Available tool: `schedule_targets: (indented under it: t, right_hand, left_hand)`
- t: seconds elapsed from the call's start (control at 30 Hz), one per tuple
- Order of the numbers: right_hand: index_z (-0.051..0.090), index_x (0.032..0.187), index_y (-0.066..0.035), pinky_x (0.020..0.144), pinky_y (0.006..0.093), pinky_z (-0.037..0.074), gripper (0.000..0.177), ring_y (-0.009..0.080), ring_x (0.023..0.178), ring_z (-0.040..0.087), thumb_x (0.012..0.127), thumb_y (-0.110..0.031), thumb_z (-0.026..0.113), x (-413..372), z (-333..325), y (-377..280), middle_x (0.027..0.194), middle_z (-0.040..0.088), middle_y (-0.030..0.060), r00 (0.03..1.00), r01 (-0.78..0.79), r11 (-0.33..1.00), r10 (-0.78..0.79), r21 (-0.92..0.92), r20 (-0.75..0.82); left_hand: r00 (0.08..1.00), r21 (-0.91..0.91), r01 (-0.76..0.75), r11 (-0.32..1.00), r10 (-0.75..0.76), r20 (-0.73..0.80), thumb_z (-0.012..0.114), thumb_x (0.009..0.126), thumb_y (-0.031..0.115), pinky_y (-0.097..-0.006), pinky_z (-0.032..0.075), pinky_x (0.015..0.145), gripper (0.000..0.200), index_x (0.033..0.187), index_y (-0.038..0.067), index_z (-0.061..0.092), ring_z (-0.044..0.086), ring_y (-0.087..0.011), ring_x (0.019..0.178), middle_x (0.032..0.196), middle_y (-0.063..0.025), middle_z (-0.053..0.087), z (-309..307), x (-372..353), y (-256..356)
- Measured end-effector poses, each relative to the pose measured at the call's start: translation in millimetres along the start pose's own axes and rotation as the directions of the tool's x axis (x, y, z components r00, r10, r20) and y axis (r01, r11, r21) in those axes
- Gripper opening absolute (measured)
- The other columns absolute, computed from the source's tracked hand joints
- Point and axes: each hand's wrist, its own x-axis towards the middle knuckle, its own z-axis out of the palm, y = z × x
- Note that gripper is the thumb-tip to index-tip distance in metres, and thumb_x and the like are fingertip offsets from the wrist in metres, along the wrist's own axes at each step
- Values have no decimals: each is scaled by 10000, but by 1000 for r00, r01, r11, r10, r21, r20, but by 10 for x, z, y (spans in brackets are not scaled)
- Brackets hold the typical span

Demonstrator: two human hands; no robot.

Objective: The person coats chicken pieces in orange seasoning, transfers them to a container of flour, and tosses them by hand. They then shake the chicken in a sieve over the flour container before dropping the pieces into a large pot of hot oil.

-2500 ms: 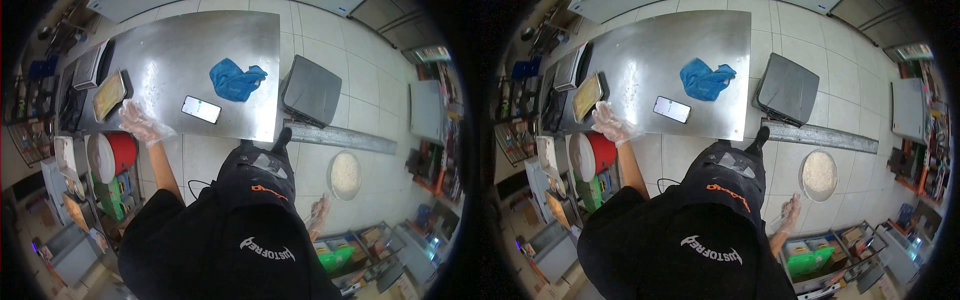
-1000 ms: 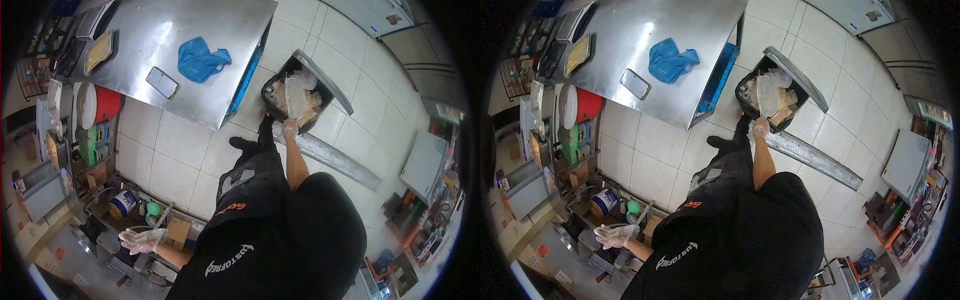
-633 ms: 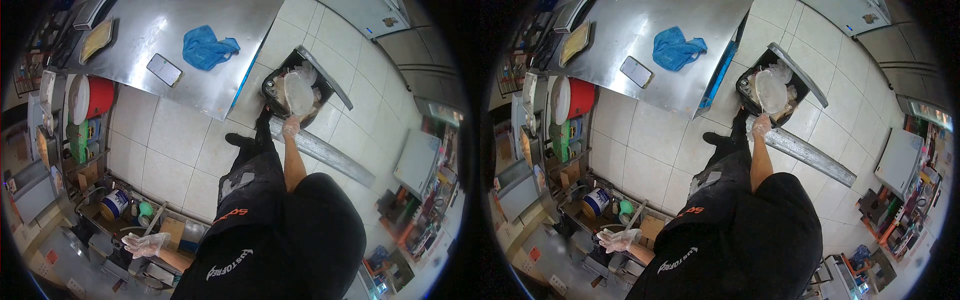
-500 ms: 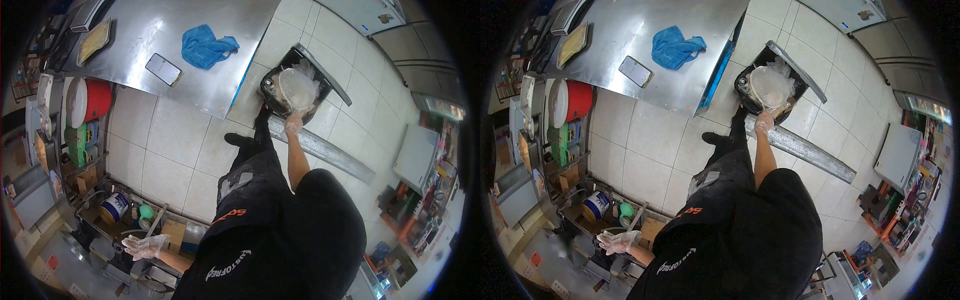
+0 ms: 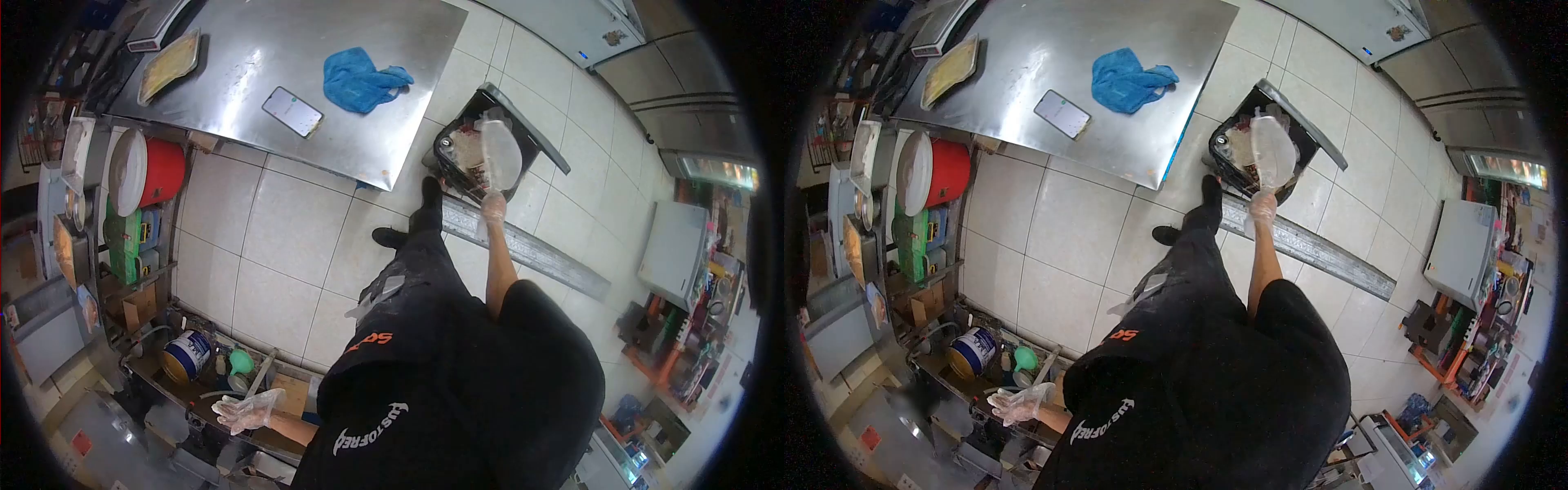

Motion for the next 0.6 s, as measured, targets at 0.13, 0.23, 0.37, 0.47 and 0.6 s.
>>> schedule_targets:
  t: [0.13, 0.23, 0.37, 0.47, 0.6]
  right_hand:
    - [630, 795, -52, 640, 423, 432, 259, 360, 742, 579, 770, -271, 494, -93, -303, 303, 767, 602, 207, 988, 150, 973, -154, 177, 9]
    - [594, 741, -11, 617, 440, 408, 320, 391, 705, 547, 792, -298, 461, -233, -628, 39, 704, 578, 220, 984, 51, 991, -71, 127, 162]
    - [614, 710, -15, 606, 428, 418, 326, 349, 646, 555, 785, -302, 479, -271, -675, 119, 662, 578, 212, 990, 133, 991, -133, 21, 40]
    - [624, 713, -22, 540, 401, 416, 320, 301, 564, 546, 780, -306, 493, -73, -792, 392, 614, 570, 185, 946, 300, 953, -303, -51, -110]
    - [612, 895, -19, 498, 388, 396, 314, 221, 500, 491, 825, -288, 467, -428, -981, -341, 567, 529, 72, 991, 64, 987, -80, 145, 108]
  left_hand:
    - [977, -232, 8, 973, 41, 207, 260, 911, 408, -429, 277, 1039, 489, 1248, 72, 374, 325, -326, 1235, 1326, -207, 335, -590, 388, -436]
    - [974, -314, -88, 945, 148, 172, 261, 903, 434, -464, 251, 1040, 516, 1242, 71, 404, 307, -338, 1244, 1350, -211, 292, -276, 604, -506]
    - [983, -486, 88, 870, 3, 183, 260, 898, 463, -491, 248, 1031, 533, 1227, 82, 434, 321, -343, 1234, 1334, -215, 321, 183, 1010, -602]
    - [992, -381, 36, 924, 13, 127, 233, 908, 469, -493, 171, 1063, 545, 1240, 68, 395, 299, -343, 1247, 1318, -244, 327, 703, 1328, -688]
    - [985, -305, -56, 951, 103, 141, 255, 899, 485, -443, 302, 1002, 522, 1179, 88, 445, 394, -294, 1187, 1264, -184, 420, 1062, 2093, -1248]
